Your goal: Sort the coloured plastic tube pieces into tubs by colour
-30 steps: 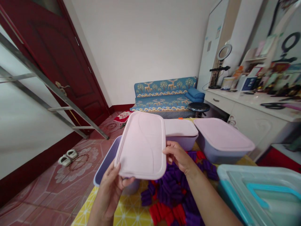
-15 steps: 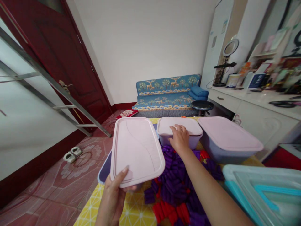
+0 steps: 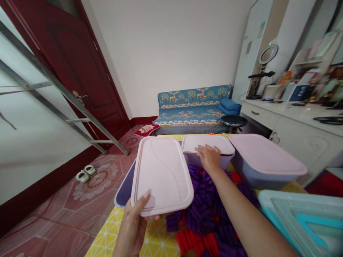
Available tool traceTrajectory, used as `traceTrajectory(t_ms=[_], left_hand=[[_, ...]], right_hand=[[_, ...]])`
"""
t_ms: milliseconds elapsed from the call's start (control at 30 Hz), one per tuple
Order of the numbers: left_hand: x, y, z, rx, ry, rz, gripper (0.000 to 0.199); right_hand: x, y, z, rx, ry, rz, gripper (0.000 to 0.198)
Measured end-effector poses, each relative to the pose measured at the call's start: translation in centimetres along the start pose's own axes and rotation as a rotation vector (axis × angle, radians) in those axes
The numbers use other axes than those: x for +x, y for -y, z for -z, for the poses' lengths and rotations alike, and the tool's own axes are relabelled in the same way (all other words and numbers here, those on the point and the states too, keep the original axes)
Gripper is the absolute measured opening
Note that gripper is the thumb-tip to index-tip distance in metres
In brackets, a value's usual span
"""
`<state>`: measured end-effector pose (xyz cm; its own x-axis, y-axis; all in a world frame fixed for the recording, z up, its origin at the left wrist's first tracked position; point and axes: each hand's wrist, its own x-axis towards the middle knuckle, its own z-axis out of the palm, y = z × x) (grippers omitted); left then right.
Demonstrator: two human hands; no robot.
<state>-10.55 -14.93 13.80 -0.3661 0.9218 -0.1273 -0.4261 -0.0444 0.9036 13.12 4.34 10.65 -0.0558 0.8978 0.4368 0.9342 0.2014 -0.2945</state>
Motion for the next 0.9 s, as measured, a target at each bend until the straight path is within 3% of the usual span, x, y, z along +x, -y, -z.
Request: traceTrajectory(t_ms=[67,233,333,400,533,633,700,767,833,900], left_hand=[[-0.1,0.0,-0.3,0.004,-0.003,-0.006,0.040],[-0.5,-0.1,-1.0,0.051,-0.086,-0.067,0.044],[-0.8,-0.3,-0.9,0.166,-0.178,-0.192,0.047],[-1.0,-0.4,-0.6,0.337,-0.258,-0.334,0.047],[-1.2,-0.7,-0.8,0.799,-0.246,-0.742,0.038],[-1.4,-0.8,-2.4,1.174,-0.062,-1.009,0.053],[-1.7,-0.7,-3.6,1.414,0.128,-1.025,0.073],[-2.1,-0.5,-4.3,1.535,0.262,-0.976,0.087],[-2.5,-0.1,-4.5,1.567,0.318,-0.941,0.093],[-3.1,0.3,-4.3,1.588,0.309,-0.937,0.092]], right_hand=[[-0.3,0.6,0.8,0.065,-0.113,0.033,0.028],[-0.8,3.1,5.3,0.298,-0.566,0.129,0.029],[-1.3,4.5,8.9,0.443,-0.795,0.028,0.028],[-1.8,5.1,10.8,0.512,-0.871,-0.081,0.029],[-3.7,6.5,11.5,0.753,-0.789,-0.202,0.025],[-5.7,8.8,10.1,1.203,-0.550,-0.258,0.024],[-7.1,10.5,9.3,1.530,-0.419,-0.336,0.026],[-8.3,11.7,8.9,1.718,-0.384,-0.421,0.028],[-9.3,12.3,9.0,1.774,-0.375,-0.444,0.028],[-10.0,12.4,9.2,1.766,-0.332,-0.375,0.030]])
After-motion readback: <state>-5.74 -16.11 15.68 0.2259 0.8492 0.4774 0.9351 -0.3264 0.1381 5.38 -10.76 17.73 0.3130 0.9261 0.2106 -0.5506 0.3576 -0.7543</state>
